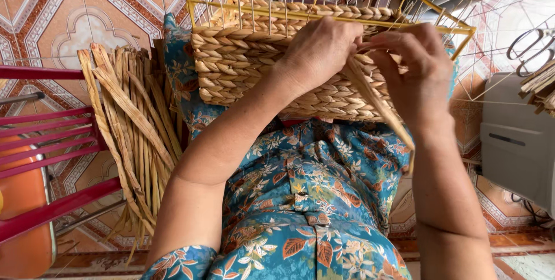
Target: The person weaves a rectangular basket using dried palm leaves on a yellow metal frame. They interlace the leaves through vertical spokes, trim excess material with scissors, and continue weaving the sides.
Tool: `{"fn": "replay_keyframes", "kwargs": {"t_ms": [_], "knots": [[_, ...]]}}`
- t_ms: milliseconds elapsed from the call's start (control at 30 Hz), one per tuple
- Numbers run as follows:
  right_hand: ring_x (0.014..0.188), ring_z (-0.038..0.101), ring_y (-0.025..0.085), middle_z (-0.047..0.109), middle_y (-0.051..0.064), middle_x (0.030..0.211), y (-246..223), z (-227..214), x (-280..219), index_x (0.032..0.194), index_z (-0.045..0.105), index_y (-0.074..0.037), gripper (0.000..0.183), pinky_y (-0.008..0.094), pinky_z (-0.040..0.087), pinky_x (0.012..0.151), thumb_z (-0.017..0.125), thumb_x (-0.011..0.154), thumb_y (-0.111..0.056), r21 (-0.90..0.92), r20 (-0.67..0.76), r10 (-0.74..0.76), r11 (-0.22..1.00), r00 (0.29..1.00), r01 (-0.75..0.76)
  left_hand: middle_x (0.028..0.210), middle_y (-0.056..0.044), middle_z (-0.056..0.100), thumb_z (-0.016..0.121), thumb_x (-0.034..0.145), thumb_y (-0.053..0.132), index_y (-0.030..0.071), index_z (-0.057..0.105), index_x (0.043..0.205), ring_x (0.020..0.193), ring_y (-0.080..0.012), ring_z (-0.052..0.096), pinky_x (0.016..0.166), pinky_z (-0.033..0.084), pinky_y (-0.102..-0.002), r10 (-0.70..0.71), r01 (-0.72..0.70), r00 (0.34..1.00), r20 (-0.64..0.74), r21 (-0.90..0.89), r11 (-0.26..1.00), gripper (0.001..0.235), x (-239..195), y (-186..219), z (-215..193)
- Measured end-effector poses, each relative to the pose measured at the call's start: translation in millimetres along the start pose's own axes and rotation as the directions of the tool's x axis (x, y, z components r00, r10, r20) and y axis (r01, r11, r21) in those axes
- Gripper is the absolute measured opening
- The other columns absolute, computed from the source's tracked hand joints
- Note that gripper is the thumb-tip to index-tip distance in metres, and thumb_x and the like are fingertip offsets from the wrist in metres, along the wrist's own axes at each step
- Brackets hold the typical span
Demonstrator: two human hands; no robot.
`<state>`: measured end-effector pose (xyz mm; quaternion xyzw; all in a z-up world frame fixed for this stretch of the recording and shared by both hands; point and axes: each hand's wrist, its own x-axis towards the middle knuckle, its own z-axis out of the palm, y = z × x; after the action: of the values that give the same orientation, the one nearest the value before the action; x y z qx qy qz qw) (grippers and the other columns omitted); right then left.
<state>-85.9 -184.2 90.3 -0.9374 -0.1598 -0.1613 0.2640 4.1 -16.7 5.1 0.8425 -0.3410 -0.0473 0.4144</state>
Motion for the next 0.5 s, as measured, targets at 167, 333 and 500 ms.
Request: {"fn": "replay_keyframes", "kwargs": {"t_ms": [167, 333, 500], "knots": [[0.084, 0.064, 0.019, 0.066, 0.007, 0.108, 22, -12, -14, 0.112, 0.074, -0.009, 0.025, 0.035, 0.054, 0.070, 0.087, 0.096, -0.023, -0.150, 0.068, 0.229, 0.965, 0.971, -0.217, 0.065, -0.004, 0.074, 0.071, 0.094, 0.018, 0.009, 0.077, 0.093, 0.044, -0.0072, 0.057, 0.036, 0.045, -0.022, 0.123, -0.117, 0.992, 0.038, -0.131, 0.984, 0.011, -7, -9, -7], [0.090, 0.064, 0.021, 0.062, 0.007, 0.101, 35, -3, -26, 0.103, 0.075, -0.010, 0.021, 0.036, 0.051, 0.069, 0.086, 0.103, -0.028, -0.291, 0.110, 0.187, 0.945, 0.976, -0.149, 0.064, 0.000, 0.072, 0.064, 0.105, 0.021, 0.012, 0.077, 0.095, 0.043, -0.0049, 0.055, 0.033, 0.044, -0.022, -0.001, -0.009, 0.997, -0.075, -0.131, 0.991, 0.019, -11, -2, 10], [0.085, 0.063, 0.021, 0.064, 0.009, 0.102, 52, 0, -38, 0.102, 0.070, -0.003, 0.021, 0.035, 0.052, 0.072, 0.085, 0.104, -0.017, -0.172, 0.156, 0.229, 0.964, 0.961, -0.202, 0.095, -0.002, 0.072, 0.060, 0.109, 0.016, 0.011, 0.069, 0.109, 0.072, -0.0066, 0.069, 0.057, 0.060, -0.020, 0.027, -0.089, 0.954, -0.299, -0.193, 0.977, 0.011, -17, 3, 18]]}}
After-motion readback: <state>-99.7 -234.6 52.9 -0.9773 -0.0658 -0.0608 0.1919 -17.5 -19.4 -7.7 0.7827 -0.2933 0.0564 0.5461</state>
